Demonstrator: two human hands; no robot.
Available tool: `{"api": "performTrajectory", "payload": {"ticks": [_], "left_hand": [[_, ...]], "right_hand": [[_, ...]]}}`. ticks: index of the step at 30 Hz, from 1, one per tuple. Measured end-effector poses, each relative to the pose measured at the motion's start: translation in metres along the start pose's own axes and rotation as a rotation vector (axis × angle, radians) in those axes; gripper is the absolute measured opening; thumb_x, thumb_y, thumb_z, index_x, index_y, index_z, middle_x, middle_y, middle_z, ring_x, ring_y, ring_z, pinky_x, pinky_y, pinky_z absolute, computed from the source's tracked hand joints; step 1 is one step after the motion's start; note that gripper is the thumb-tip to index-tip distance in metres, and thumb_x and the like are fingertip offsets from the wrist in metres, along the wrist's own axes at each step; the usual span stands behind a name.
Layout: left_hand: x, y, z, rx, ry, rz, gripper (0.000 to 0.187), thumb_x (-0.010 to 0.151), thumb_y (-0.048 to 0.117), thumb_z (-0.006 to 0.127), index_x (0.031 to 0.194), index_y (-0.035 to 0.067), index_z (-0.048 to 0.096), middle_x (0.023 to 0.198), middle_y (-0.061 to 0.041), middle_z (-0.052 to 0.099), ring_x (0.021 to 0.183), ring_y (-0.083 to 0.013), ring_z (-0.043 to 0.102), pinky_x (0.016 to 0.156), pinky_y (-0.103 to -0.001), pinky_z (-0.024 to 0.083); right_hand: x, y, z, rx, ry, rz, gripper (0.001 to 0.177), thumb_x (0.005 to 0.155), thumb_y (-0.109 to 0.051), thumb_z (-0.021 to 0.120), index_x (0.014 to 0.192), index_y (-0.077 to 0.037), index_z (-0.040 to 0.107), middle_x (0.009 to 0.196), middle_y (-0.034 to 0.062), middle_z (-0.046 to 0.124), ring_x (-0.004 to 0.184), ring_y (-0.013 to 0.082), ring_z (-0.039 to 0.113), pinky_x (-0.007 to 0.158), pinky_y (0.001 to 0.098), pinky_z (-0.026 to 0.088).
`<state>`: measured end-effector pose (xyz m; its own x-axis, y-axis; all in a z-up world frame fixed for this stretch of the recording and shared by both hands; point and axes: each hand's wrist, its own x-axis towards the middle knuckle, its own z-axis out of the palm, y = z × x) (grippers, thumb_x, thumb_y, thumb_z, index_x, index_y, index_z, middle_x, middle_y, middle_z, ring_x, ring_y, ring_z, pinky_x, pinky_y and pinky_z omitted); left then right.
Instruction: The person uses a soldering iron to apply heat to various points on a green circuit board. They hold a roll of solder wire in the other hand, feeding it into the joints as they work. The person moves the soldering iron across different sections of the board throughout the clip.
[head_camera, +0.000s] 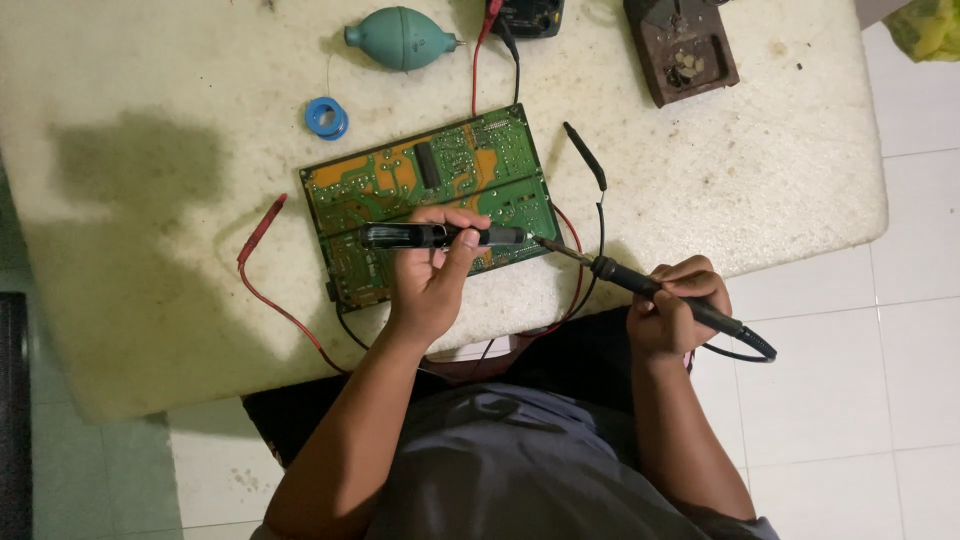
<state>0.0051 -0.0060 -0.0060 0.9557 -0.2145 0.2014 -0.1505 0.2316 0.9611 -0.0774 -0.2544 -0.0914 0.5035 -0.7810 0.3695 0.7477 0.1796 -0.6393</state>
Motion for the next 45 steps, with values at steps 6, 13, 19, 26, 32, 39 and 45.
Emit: {"api": "performTrajectory", "payload": {"ticks": [6,13,19,26,32,39,45], "left_hand": [[0.000,0.003,0.002,0.023,-0.017,-0.013,0.014,0.106,0.014,0.059,0.111,0.004,0.050,0.111,-0.018,0.067,0.110,-0.0248,0.066,0.090,-0.043,0.063],[0.003,0.003,0.002,0.053,-0.030,-0.006,0.015,0.107,0.016,0.059,0.110,0.003,0.051,0.110,-0.018,0.068,0.108,-0.0250,0.066,0.087,-0.043,0.063],[0.004,0.003,0.003,0.060,-0.037,-0.013,0.015,0.106,0.015,0.059,0.111,0.004,0.051,0.109,-0.017,0.068,0.107,-0.0224,0.066,0.086,-0.040,0.063],[0.008,0.006,0.004,0.112,-0.034,0.024,0.015,0.107,0.016,0.057,0.110,0.003,0.051,0.106,-0.018,0.068,0.104,-0.0236,0.068,0.084,-0.039,0.064],[-0.001,0.025,0.001,0.049,-0.031,0.084,0.007,0.105,0.009,0.056,0.107,0.003,0.054,0.102,-0.018,0.068,0.102,-0.0284,0.069,0.094,-0.048,0.062],[-0.043,0.041,-0.036,-0.109,0.020,0.004,0.009,0.104,0.012,0.058,0.101,0.006,0.051,0.094,-0.012,0.065,0.101,-0.0236,0.068,0.111,-0.051,0.051],[-0.078,0.028,-0.072,-0.178,-0.041,0.022,0.062,0.090,0.062,0.068,0.079,0.002,0.055,0.072,-0.011,0.052,0.074,-0.0226,0.056,0.075,-0.032,0.046]], "right_hand": [[-0.002,-0.002,0.000,-0.024,0.017,0.026,0.017,0.064,0.009,0.059,0.066,-0.003,0.046,0.063,0.0163,0.043,0.031,0.0098,0.035,0.029,0.0199,0.026],[0.000,-0.004,0.004,-0.036,0.027,0.027,0.018,0.063,0.010,0.058,0.065,-0.002,0.045,0.062,0.0169,0.043,0.030,0.0101,0.034,0.028,0.0209,0.025],[-0.001,-0.004,0.003,-0.060,0.033,0.028,0.017,0.063,0.009,0.059,0.064,-0.002,0.047,0.062,0.0164,0.043,0.031,0.0095,0.035,0.029,0.0196,0.026],[0.000,-0.004,0.006,-0.049,0.026,0.036,0.015,0.063,0.010,0.058,0.065,-0.001,0.048,0.063,0.0165,0.044,0.032,0.0101,0.038,0.030,0.0200,0.027],[0.001,0.002,-0.011,0.033,0.096,0.148,0.012,0.065,0.005,0.057,0.068,-0.004,0.048,0.064,0.0150,0.045,0.032,0.0113,0.037,0.029,0.0208,0.030],[0.007,0.008,-0.021,0.087,0.179,0.256,0.011,0.065,-0.005,0.055,0.070,-0.009,0.046,0.064,0.0111,0.042,0.032,0.0105,0.032,0.029,0.0200,0.028],[0.008,0.009,-0.022,0.059,0.141,0.262,0.009,0.065,-0.004,0.055,0.070,-0.008,0.048,0.064,0.0131,0.045,0.032,0.0125,0.035,0.030,0.0222,0.029]]}}
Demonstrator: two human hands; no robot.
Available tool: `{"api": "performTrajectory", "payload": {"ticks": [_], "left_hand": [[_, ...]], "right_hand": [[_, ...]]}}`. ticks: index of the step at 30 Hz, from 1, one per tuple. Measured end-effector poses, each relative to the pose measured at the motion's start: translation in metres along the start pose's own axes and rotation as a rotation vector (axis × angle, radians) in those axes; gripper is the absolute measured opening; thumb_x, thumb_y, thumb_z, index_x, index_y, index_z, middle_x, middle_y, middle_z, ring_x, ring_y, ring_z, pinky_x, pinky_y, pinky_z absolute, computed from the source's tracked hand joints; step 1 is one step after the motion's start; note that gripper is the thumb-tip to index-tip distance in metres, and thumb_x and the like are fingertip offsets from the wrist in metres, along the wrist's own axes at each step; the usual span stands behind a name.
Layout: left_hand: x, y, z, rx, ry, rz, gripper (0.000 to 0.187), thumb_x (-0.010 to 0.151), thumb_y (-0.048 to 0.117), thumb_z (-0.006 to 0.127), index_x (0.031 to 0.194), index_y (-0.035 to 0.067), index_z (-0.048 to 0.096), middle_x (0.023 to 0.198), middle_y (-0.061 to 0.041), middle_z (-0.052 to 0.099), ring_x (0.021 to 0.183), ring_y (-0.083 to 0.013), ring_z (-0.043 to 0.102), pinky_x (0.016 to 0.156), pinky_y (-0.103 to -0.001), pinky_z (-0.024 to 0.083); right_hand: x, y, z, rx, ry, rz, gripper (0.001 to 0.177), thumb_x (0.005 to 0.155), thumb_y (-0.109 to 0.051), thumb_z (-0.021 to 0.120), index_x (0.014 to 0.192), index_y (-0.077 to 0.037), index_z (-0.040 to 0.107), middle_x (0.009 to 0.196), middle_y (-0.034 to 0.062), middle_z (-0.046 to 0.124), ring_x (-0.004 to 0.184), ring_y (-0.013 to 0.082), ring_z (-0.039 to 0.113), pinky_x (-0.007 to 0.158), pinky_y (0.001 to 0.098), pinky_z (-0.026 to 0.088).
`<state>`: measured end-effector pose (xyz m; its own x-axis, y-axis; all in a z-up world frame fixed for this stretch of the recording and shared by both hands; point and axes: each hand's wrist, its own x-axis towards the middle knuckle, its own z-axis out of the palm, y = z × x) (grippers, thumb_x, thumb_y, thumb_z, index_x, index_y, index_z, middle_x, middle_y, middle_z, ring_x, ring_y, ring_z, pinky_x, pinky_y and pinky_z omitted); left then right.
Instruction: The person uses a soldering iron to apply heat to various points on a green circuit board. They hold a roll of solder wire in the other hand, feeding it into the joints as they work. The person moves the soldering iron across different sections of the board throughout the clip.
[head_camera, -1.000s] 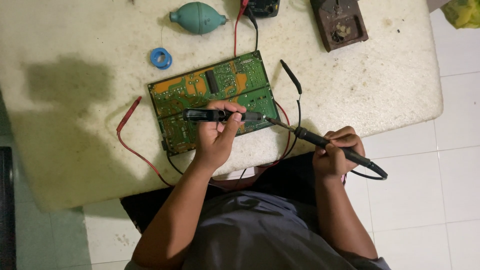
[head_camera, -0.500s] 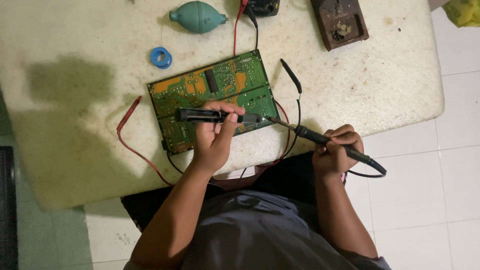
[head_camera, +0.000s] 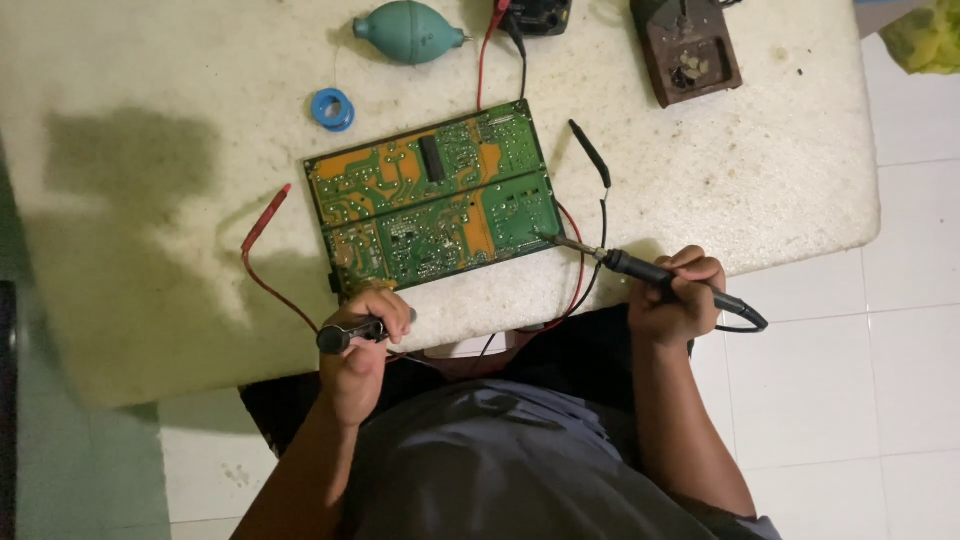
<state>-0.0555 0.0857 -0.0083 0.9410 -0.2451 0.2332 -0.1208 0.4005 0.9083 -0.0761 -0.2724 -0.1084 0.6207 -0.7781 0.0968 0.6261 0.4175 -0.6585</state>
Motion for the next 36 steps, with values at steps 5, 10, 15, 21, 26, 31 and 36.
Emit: {"api": "performTrajectory", "payload": {"ticks": [5,10,15,21,26,31,36], "left_hand": [[-0.002,-0.010,-0.024,0.048,0.040,0.084,0.091,0.086,0.093,0.036,0.076,0.004,0.054,0.070,-0.010,0.048,0.071,-0.0244,0.055,0.072,-0.033,0.048],[0.003,0.001,-0.011,0.017,0.109,0.001,0.090,0.086,0.093,0.036,0.069,0.006,0.054,0.066,-0.008,0.048,0.068,-0.0232,0.054,0.070,-0.029,0.045],[0.006,0.001,-0.003,0.003,0.186,-0.058,0.061,0.086,0.061,0.057,0.063,0.004,0.054,0.060,-0.010,0.047,0.061,-0.0233,0.050,0.062,-0.031,0.042],[0.009,-0.003,0.000,0.123,0.253,0.020,0.033,0.088,0.023,0.042,0.062,0.004,0.050,0.056,-0.008,0.042,0.056,-0.0214,0.044,0.058,-0.031,0.039],[0.003,-0.016,-0.006,0.031,0.306,0.102,0.040,0.093,0.037,0.048,0.067,0.007,0.052,0.058,-0.006,0.045,0.057,-0.0210,0.047,0.059,-0.031,0.039],[0.002,-0.003,-0.002,0.024,0.349,0.151,0.040,0.096,0.037,0.050,0.072,0.005,0.054,0.062,-0.010,0.049,0.062,-0.0231,0.051,0.063,-0.032,0.040],[0.000,0.038,-0.011,0.519,0.076,0.018,0.010,0.098,0.009,0.064,0.096,0.001,0.059,0.106,-0.022,0.072,0.100,-0.0362,0.071,0.083,-0.039,0.057]], "right_hand": [[-0.007,-0.004,0.012,-0.055,0.009,0.001,0.009,0.068,-0.006,0.054,0.072,-0.010,0.047,0.066,0.0115,0.046,0.035,0.0120,0.035,0.033,0.0200,0.029],[-0.003,-0.001,0.007,-0.004,0.005,-0.017,0.009,0.067,-0.006,0.055,0.070,-0.008,0.047,0.065,0.0139,0.047,0.033,0.0134,0.034,0.032,0.0216,0.030],[-0.003,0.000,0.006,-0.049,0.004,-0.033,0.008,0.068,-0.006,0.054,0.072,-0.009,0.048,0.066,0.0127,0.046,0.033,0.0126,0.033,0.031,0.0219,0.029],[-0.002,0.002,0.003,-0.028,-0.012,-0.032,0.006,0.068,-0.006,0.053,0.073,-0.008,0.049,0.066,0.0131,0.046,0.033,0.0130,0.032,0.030,0.0231,0.028],[-0.002,-0.001,0.007,-0.044,-0.003,-0.019,0.008,0.068,-0.008,0.053,0.072,-0.010,0.048,0.066,0.0106,0.046,0.034,0.0117,0.033,0.031,0.0215,0.028],[-0.010,-0.008,0.021,-0.067,-0.043,0.044,0.008,0.068,-0.009,0.052,0.074,-0.010,0.049,0.066,0.0107,0.046,0.036,0.0111,0.032,0.030,0.0213,0.029],[-0.036,-0.002,0.052,-0.029,-0.413,0.298,0.018,0.074,-0.012,0.063,0.087,0.000,0.061,0.094,0.0219,0.057,0.053,0.0197,0.058,0.040,0.0297,0.053]]}}
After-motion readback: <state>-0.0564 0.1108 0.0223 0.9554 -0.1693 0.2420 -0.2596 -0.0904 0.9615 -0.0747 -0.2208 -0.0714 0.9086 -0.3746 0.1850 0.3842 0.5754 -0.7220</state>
